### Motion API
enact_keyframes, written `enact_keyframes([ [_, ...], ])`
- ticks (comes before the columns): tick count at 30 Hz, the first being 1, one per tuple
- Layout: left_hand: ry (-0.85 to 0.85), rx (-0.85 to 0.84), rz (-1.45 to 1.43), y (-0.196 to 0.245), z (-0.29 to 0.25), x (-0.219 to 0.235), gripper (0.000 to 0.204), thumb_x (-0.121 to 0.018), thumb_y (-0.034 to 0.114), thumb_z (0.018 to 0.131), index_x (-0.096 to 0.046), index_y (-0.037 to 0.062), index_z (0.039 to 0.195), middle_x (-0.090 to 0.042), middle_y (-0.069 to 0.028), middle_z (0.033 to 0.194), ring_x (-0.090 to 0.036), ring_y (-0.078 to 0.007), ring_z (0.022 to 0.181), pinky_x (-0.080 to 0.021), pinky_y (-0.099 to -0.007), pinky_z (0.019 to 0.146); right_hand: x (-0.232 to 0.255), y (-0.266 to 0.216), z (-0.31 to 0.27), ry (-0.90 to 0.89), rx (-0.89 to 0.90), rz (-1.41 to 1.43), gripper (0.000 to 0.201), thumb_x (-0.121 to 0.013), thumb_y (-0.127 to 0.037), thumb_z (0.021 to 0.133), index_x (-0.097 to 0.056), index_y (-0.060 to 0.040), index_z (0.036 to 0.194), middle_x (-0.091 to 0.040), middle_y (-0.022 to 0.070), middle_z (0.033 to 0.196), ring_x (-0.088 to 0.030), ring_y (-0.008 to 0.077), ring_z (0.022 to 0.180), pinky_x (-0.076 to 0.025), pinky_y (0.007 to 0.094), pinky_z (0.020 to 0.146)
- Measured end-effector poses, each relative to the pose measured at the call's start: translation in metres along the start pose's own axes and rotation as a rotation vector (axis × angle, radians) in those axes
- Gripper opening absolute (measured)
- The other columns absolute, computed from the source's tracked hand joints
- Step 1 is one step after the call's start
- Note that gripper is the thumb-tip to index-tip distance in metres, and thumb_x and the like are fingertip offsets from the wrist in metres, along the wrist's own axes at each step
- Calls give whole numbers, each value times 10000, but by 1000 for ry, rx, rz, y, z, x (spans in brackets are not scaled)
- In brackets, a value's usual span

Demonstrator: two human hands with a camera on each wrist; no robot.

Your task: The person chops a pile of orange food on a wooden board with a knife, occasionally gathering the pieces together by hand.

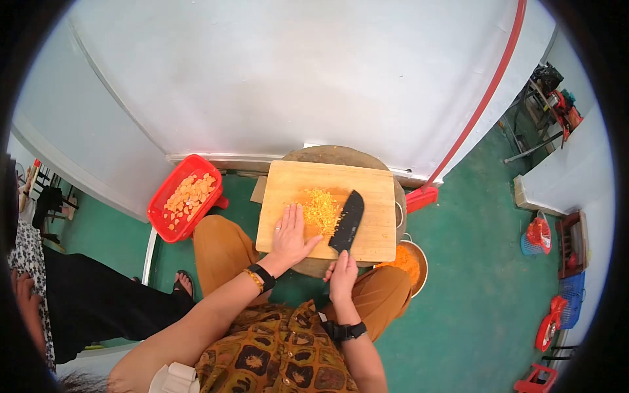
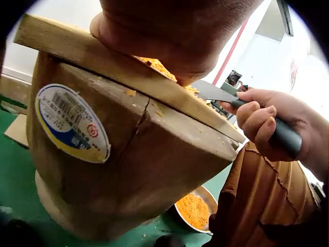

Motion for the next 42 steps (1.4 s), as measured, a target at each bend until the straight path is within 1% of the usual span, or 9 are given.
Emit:
enact_keyframes([
  [6,-19,-33,-282,11,31,-13,708,-515,369,954,-260,-54,1462,-299,-285,1498,-292,-406,1396,-244,-504,1112,-30,-14,8,-115,142,-197,250,-422,-282,1039,-484,-84,900,-471,-13,610,-422,70,407,-369,224,360],
  [9,10,-58,-243,10,30,-6,665,-513,340,961,-284,-35,1460,-291,-258,1513,-283,-402,1402,-243,-512,1110,-30,-32,6,-88,234,-427,240,-453,-249,1027,-520,-42,926,-498,55,616,-499,147,454,-419,294,420],
  [12,37,-68,-223,-1,16,-4,652,-527,340,952,-317,-28,1447,-294,-240,1519,-279,-409,1401,-246,-517,1106,-29,-54,9,-32,716,-829,252,-483,-230,1007,-565,-8,1095,-632,217,738,-627,378,618,-491,416,551],
  [15,44,-35,-219,-12,4,-1,651,-550,356,934,-362,-33,1421,-316,-237,1506,-293,-414,1388,-257,-516,1097,-36,-83,5,-74,598,-912,287,-500,-233,996,-564,6,1142,-629,293,875,-611,480,828,-497,482,682],
  [16,44,-27,-208,-13,1,4,654,-562,363,925,-377,-34,1411,-324,-241,1500,-301,-415,1383,-262,-514,1093,-36,-87,6,-39,686,-921,291,-501,-245,998,-568,1,1139,-638,285,856,-626,464,818,-498,480,670],
  [23,35,17,-51,-17,0,11,637,-607,392,887,-451,-32,1336,-388,-268,1436,-328,-411,1363,-292,-497,1075,-56,-107,16,-180,799,-1036,261,-528,-254,986,-575,-25,1103,-642,257,793,-628,452,732,-490,506,609],
  [31,253,17,-364,-30,-3,21,304,-597,182,898,-531,20,1147,-543,-183,1155,-483,-368,1112,-384,-437,971,-61,-118,41,-246,951,-1331,186,-563,-233,959,-546,-48,948,-629,224,716,-624,417,637,-493,504,551],
  [34,297,19,-473,-35,-6,21,232,-583,129,904,-545,21,1106,-560,-176,1065,-505,-361,1015,-409,-431,905,-60,-122,46,-252,1047,-1285,204,-562,-241,956,-521,-44,923,-625,216,714,-622,407,643,-494,496,555],
  [42,327,16,-512,-36,-5,23,177,-566,98,914,-565,21,1073,-569,-167,991,-518,-350,923,-425,-421,831,-60,-109,65,-267,921,-1441,215,-560,-252,959,-512,-48,913,-626,207,715,-620,397,666,-491,486,570],
])
Point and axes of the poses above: each hand's wrist, its own z-axis towards the middle knuckle, its own x-axis out of the back of the hand, y = z × x, the point moved 6 cm from there along z, towards the middle knuckle
